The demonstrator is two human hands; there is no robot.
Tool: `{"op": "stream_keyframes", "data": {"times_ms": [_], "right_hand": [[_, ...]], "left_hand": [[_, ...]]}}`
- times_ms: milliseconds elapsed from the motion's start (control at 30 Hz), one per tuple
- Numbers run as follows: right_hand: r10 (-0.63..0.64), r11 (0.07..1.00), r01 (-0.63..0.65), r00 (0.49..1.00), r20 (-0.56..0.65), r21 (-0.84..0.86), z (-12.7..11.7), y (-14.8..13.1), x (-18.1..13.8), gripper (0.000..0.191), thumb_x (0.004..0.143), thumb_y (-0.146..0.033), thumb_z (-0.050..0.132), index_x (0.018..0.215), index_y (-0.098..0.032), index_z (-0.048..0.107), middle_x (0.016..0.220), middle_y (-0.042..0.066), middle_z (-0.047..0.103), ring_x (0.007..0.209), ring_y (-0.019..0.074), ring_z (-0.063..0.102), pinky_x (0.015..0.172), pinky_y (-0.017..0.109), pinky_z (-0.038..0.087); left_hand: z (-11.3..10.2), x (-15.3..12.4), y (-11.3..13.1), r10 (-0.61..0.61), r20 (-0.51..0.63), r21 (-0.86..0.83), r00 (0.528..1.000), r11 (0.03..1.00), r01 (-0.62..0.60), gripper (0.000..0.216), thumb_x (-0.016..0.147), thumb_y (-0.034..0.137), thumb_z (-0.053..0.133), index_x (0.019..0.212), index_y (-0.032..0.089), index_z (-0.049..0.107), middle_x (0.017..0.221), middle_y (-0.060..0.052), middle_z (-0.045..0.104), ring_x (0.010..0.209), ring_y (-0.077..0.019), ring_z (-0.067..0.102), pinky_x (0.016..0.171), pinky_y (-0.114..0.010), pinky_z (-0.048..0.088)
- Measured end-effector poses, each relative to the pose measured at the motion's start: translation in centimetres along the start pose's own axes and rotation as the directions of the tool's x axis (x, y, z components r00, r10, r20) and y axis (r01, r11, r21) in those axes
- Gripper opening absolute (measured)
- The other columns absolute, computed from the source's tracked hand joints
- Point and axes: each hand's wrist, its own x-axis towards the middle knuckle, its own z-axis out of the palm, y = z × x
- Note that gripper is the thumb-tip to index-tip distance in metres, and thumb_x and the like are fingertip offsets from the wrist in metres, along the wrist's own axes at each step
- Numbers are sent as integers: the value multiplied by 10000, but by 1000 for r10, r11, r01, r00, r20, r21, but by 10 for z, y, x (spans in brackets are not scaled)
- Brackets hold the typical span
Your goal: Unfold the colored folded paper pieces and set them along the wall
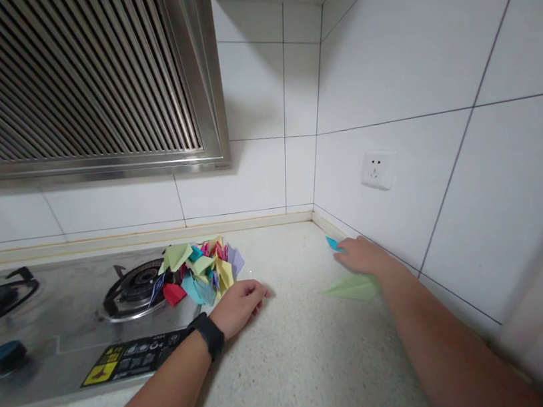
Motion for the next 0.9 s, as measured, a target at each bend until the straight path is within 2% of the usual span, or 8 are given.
{"op": "stream_keyframes", "data": {"times_ms": [200, 367, 467, 900], "right_hand": [[71, 996, -69, 996, 51, -47, 3, 1, 2, 479, 840, -489, 423, 1125, -166, 632, 1168, 145, 621, 1106, 322, 508, 897, 415, 379], [96, 994, -93, 994, 51, -63, 5, 0, 4, 471, 839, -474, 422, 1094, -146, 645, 1140, 174, 629, 1106, 334, 514, 867, 425, 394], [104, 992, -101, 993, 52, -70, 5, 0, 5, 462, 834, -459, 426, 1069, -133, 656, 1127, 183, 635, 1107, 343, 517, 880, 433, 388], [101, 992, -94, 992, 77, -83, 4, -3, 5, 473, 838, -447, 417, 1048, -109, 674, 1122, 197, 641, 1113, 361, 504, 859, 445, 396]], "left_hand": [[1, -3, 4, 32, 27, 97, 999, 995, -34, 382, 842, 455, 454, 873, 130, 651, 598, 15, 499, 488, -99, 402, 458, -213, 273], [2, -8, 9, 197, 63, 335, 978, 919, -206, 337, 866, 390, 442, 838, 155, 681, 631, -10, 562, 573, -133, 462, 530, -233, 294], [2, -10, 12, 237, 109, 428, 965, 865, -261, 307, 864, 356, 455, 819, 170, 695, 654, -24, 604, 614, -151, 501, 557, -240, 302], [1, -12, 12, 263, 168, 512, 950, 800, -312, 308, 881, 361, 445, 751, 176, 653, 643, -15, 596, 597, -143, 496, 542, -236, 280]]}}
